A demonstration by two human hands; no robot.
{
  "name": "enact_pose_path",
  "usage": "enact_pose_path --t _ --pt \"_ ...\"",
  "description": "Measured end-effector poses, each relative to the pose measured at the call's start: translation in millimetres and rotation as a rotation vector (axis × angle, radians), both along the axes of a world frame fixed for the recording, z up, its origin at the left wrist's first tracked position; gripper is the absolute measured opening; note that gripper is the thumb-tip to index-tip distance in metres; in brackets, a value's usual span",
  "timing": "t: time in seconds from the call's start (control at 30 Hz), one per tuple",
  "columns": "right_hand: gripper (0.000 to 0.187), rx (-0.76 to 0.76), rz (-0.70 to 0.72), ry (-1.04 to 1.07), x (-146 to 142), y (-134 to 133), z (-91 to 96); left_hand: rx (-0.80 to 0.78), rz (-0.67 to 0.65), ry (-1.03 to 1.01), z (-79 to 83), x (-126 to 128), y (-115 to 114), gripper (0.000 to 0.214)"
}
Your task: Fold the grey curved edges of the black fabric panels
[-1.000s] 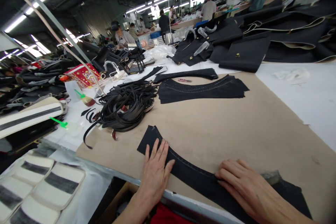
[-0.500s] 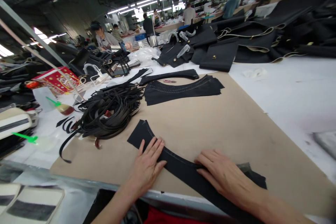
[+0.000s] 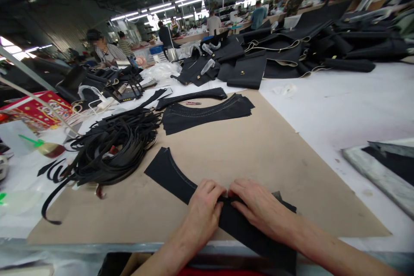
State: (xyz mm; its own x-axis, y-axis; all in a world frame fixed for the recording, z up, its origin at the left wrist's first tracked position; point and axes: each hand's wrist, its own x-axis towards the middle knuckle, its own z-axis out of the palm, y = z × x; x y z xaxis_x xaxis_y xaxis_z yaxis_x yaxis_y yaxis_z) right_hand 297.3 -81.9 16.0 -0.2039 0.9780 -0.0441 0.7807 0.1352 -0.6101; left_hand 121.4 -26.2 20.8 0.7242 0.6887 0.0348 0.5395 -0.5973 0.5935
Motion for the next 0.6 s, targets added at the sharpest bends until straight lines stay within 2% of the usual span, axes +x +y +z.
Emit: enact_pose_path --t 0.23,0.37,0.6 --pt "0.014 -0.075 -0.028 0.049 7 1 0.8 -0.057 0.02 0.072 5.7 11 1 0.038" --pt "0.011 -0.053 -0.001 0.039 11 0 4.2 -0.055 0.039 0.059 6.5 14 -3 0.036" --pt "0.012 0.025 0.074 -0.006 19 -7 4.1 0.097 0.01 -0.064 -11.7 7 -13 0.033"
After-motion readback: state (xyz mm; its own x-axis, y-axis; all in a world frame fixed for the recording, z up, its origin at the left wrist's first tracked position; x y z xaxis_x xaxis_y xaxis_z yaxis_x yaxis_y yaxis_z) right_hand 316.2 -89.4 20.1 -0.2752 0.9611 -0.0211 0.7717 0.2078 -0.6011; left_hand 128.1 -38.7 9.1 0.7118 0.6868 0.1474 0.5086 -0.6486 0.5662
